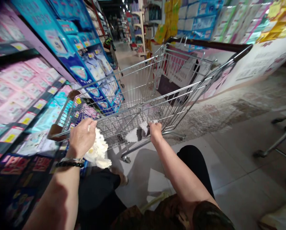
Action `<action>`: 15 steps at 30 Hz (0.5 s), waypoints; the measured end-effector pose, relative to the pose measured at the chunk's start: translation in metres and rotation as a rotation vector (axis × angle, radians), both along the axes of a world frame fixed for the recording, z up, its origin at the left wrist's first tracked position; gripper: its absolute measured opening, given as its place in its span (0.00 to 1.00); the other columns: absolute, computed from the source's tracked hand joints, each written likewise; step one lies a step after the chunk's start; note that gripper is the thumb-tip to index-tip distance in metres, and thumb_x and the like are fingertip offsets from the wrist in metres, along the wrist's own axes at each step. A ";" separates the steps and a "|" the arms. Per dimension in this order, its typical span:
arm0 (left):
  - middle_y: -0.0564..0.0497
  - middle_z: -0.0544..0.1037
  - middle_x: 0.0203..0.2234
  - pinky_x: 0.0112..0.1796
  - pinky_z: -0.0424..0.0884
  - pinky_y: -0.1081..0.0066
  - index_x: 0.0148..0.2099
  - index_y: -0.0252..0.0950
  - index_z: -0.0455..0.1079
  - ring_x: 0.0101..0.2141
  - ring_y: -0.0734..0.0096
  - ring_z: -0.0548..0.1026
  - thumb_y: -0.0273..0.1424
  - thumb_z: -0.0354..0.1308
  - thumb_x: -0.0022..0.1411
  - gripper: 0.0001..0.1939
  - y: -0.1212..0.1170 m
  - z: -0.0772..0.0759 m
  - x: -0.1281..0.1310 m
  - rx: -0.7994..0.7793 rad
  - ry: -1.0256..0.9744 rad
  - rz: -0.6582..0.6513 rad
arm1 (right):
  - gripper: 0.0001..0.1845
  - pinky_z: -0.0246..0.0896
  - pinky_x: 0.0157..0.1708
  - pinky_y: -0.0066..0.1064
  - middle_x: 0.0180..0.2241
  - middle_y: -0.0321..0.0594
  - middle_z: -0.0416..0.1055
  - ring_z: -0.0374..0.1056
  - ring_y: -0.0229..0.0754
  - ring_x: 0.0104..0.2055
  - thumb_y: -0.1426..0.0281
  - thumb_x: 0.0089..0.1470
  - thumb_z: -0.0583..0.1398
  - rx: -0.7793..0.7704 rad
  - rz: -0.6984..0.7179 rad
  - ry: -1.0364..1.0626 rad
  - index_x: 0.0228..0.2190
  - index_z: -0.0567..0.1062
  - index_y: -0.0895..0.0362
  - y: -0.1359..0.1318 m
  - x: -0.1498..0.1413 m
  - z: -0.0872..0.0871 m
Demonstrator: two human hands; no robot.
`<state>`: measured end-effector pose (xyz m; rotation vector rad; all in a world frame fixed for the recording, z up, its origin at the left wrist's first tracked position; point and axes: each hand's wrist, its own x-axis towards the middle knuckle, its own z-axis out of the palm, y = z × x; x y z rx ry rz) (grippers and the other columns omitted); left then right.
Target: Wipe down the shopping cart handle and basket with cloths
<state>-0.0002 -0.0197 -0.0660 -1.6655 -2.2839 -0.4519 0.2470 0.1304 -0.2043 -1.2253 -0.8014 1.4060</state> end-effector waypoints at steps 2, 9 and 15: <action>0.47 0.78 0.45 0.43 0.61 0.64 0.46 0.40 0.67 0.46 0.57 0.76 0.43 0.40 0.79 0.18 -0.001 0.004 0.003 -0.022 0.015 0.008 | 0.11 0.66 0.29 0.28 0.25 0.32 0.71 0.68 0.38 0.26 0.61 0.48 0.65 0.158 0.020 0.114 0.30 0.72 0.55 0.010 0.021 0.048; 0.44 0.79 0.48 0.41 0.64 0.61 0.49 0.42 0.68 0.43 0.51 0.78 0.46 0.30 0.79 0.26 -0.012 0.032 0.017 -0.152 0.057 0.050 | 0.19 0.68 0.43 0.31 0.36 0.37 0.76 0.70 0.40 0.38 0.54 0.59 0.62 0.599 -0.260 0.034 0.41 0.77 0.57 0.037 0.065 0.124; 0.43 0.75 0.60 0.35 0.63 0.54 0.62 0.43 0.66 0.41 0.44 0.79 0.49 0.29 0.77 0.31 0.011 0.058 0.090 -0.103 0.146 0.029 | 0.10 0.66 0.44 0.30 0.29 0.39 0.73 0.70 0.45 0.41 0.64 0.54 0.56 0.203 -0.006 -0.374 0.27 0.74 0.55 0.018 0.041 0.009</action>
